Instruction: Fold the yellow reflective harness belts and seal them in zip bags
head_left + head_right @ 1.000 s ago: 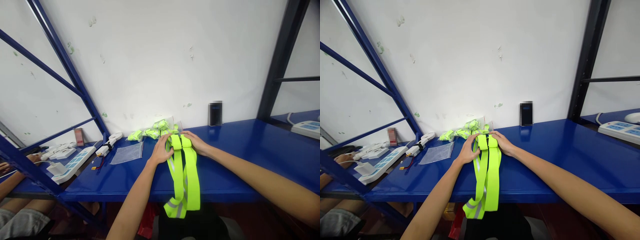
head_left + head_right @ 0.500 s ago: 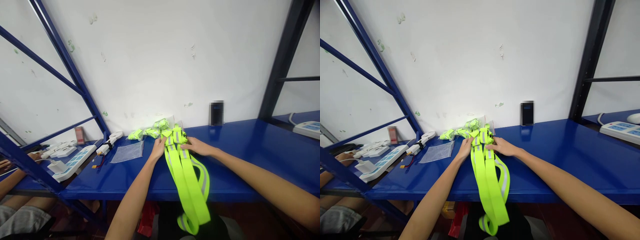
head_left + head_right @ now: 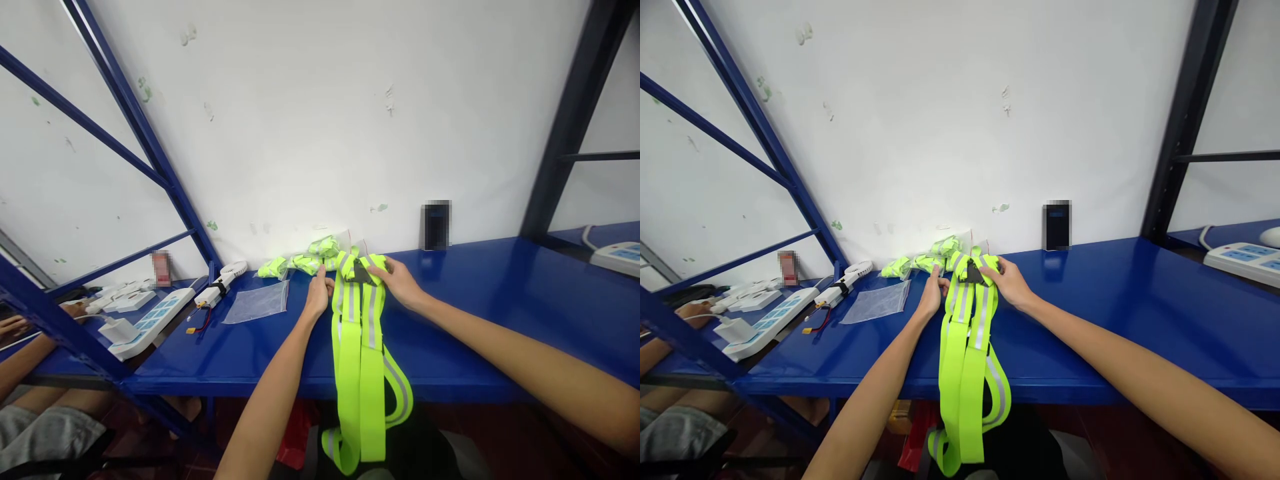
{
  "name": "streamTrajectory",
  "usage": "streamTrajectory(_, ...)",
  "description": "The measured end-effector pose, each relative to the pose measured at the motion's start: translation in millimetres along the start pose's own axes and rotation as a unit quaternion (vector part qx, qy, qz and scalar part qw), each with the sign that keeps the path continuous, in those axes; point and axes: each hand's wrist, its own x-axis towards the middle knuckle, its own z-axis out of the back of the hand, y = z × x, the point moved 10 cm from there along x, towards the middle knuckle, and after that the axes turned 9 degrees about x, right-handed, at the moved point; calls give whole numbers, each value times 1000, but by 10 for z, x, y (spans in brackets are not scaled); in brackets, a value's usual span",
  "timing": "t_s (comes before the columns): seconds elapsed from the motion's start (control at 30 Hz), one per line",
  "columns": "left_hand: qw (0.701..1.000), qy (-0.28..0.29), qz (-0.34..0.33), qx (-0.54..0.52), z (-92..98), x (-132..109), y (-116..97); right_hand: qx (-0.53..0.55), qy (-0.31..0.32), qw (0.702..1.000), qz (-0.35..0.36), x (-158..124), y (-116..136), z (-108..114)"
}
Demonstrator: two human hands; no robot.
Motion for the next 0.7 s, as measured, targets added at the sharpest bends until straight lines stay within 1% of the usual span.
streamTrajectory(0.07, 999, -19, 1, 32, 71, -28, -15, 82, -37, 995, -46, 18, -117, 59)
streamTrajectory(0.13, 998, -4, -43, 45, 53, -69, -136, 131, -36, 987, -82, 24, -205, 46)
streamTrajectory(0.23, 991, 56, -114, 41, -99, -141, -317, 162, -6, 981, -111, 4, -249, -37)
streamTrajectory(0.3, 988, 66, -134, 45, -160, -156, -357, 182, 38, 972, -142, -45, -267, -156)
streamTrajectory(0.4, 992, 29, -125, 18, -119, -115, -318, 201, 130, 952, -189, -166, -263, -365)
streamTrajectory(0.47, 993, 7, -119, 2, -69, -84, -289, 196, 171, 946, -194, -222, -226, -426)
streamTrajectory(0.53, 994, 5, -108, -24, -46, -58, -267, 181, 201, 945, -186, -250, -183, -450)
streamTrajectory(0.6, 994, 6, -84, -65, -34, -36, -238, 144, 223, 949, -171, -250, -146, -458)
streamTrajectory(0.63, 994, 0, -69, -82, -24, -28, -218, 116, 224, 954, -158, -233, -127, -451)
streamTrajectory(0.7, 995, -24, -43, -89, 1, -21, -183, 60, 201, 970, -126, -161, -72, -415)
